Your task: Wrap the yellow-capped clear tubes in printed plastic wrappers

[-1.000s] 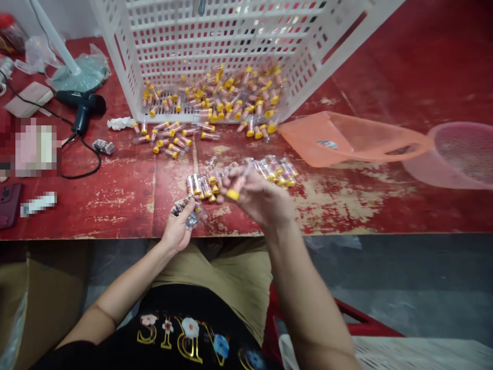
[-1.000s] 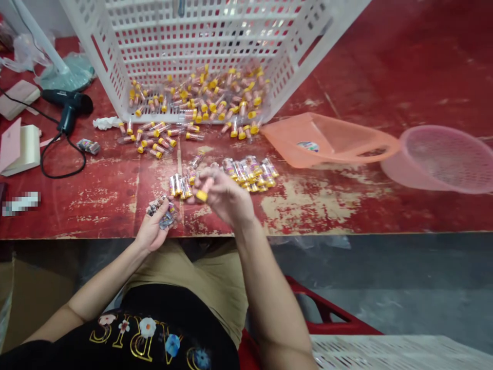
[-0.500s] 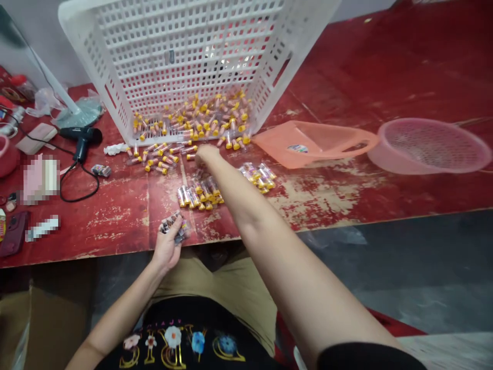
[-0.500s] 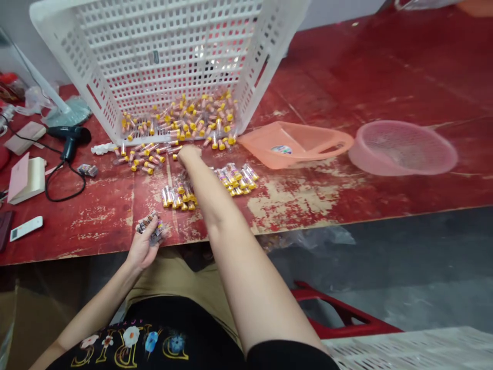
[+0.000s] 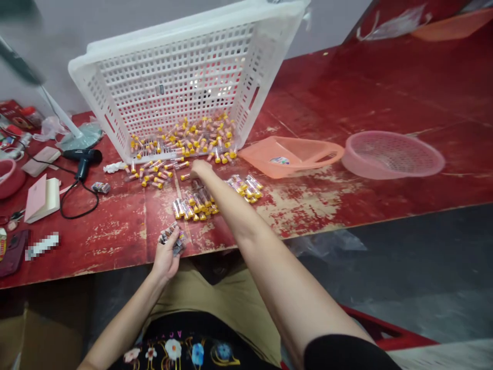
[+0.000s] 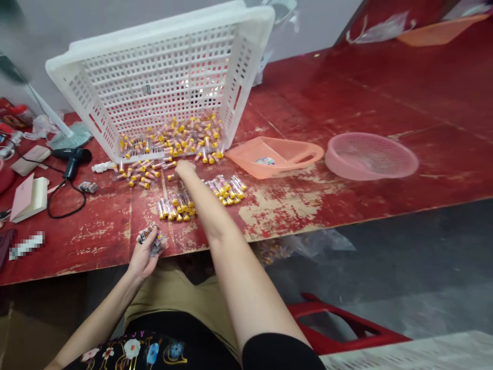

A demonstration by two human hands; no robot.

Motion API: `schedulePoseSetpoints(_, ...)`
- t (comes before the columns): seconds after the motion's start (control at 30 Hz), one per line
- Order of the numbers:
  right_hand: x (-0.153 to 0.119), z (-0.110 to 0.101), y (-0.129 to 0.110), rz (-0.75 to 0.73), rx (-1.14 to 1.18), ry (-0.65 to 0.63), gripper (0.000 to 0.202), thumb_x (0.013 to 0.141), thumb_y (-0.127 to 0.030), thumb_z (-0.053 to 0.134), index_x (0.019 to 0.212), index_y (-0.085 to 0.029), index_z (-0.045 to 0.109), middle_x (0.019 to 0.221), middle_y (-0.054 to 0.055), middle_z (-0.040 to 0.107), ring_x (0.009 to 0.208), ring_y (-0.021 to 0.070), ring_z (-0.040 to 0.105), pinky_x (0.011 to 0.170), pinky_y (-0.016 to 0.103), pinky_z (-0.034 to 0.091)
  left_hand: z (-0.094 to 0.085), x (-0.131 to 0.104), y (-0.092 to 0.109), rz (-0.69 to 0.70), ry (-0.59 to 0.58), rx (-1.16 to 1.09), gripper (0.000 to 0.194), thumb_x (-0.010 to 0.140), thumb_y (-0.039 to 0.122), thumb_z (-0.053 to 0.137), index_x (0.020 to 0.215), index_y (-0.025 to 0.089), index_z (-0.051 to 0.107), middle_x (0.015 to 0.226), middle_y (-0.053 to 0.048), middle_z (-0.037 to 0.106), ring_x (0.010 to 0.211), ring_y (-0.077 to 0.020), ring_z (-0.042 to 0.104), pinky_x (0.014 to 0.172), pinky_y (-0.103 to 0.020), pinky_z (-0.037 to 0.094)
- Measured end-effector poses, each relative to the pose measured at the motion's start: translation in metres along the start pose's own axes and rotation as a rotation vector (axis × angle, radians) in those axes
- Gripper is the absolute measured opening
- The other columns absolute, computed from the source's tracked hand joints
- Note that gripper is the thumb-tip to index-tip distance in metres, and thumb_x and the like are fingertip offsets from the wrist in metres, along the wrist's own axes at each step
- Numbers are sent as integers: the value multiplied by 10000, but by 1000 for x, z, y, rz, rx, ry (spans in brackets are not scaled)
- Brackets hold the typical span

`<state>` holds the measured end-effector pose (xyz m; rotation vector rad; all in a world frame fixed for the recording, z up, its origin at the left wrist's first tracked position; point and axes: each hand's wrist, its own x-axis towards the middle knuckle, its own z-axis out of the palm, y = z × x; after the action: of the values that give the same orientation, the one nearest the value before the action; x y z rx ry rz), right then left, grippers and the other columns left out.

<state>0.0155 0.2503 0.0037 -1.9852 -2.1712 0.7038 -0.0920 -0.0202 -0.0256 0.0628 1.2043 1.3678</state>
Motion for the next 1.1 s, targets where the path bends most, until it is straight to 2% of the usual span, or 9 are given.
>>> schedulePoseSetpoints(0.1, -37, -11, 13, -170, 135, 100, 529, 752, -356, 804, 1213, -137, 668, 1159, 112, 728, 1046, 215, 690, 928, 302, 544, -7, 0, 1, 13, 0, -2, 485, 489, 292, 965, 866, 156, 692, 699, 36, 687, 559, -79, 627, 517, -196, 526)
schedulePoseSetpoints(0.17, -73, -17, 27, -336, 348, 203, 496, 811, -392, 751, 1250, -191, 639, 1182, 59, 714, 993, 160, 679, 882, 262, 543, -6, 1, 2, 20, -3, 1, 481, 494, 283, 963, 867, 154, 686, 692, 40, 682, 553, -80, 626, 507, -196, 524)
schedulePoseSetpoints(0.3, -155, -32, 55, -607, 826, 413, 451, 763, -422, 801, 1162, -234, 707, 1011, 44, 725, 817, 163, 653, 778, 321, 549, 7, 3, 0, 10, -45, 7, 494, 474, 267, 968, 855, 145, 678, 692, 36, 687, 561, -91, 639, 509, -199, 530)
schedulePoseSetpoints(0.4, -203, -44, 70, -586, 867, 514, 301, 753, -408, 818, 1016, -269, 769, 937, 37, 725, 816, 178, 643, 770, 341, 544, 21, 3, -7, 7, -89, 32, 485, 473, 261, 967, 846, 145, 680, 688, 38, 684, 550, -81, 626, 511, -191, 525)
schedulePoseSetpoints(0.5, -232, -52, 82, -479, 956, 578, 259, 718, -402, 845, 930, -266, 782, 875, 30, 727, 767, 172, 642, 699, 318, 544, 33, -2, -15, -15, -122, 78, 485, 465, 276, 970, 832, 147, 680, 679, 44, 675, 532, -76, 604, 501, -196, 521)
schedulePoseSetpoints(0.73, -263, -42, 106, -322, 1201, 567, 272, 693, -340, 868, 944, -285, 778, 861, 12, 738, 653, 135, 631, 577, 272, 531, 66, -41, -24, -168, -295, 151, 428, 525, 273, 951, 848, 158, 695, 787, 9, 707, 653, -114, 644, 523, -217, 511)
schedulePoseSetpoints(0.93, -270, -31, 124, -208, 1281, 505, 336, 762, -453, 792, 1055, -295, 743, 649, -11, 641, 425, 104, 484, 371, 257, 397, 77, -50, -29, -214, -298, 174, 407, 502, 260, 959, 760, 154, 663, 697, 34, 649, 607, -101, 607, 524, -224, 509)
schedulePoseSetpoints(1.0, -262, -28, 141, -152, 1267, 587, 328, 753, -457, 791, 1022, -281, 727, 736, 7, 668, 487, 116, 535, 381, 247, 404, 74, -45, -30, -206, -277, 174, 407, 506, 257, 958, 776, 155, 671, 715, 31, 657, 622, -100, 617, 525, -215, 507)
schedulePoseSetpoints(1.1, -229, -16, 182, -12, 1197, 832, 362, 688, -433, 819, 956, -238, 674, 829, 15, 664, 593, 128, 574, 430, 234, 438, 66, -35, -32, -179, -214, 196, 419, 504, 261, 959, 803, 156, 685, 725, 31, 670, 613, -97, 619, 527, -218, 521)
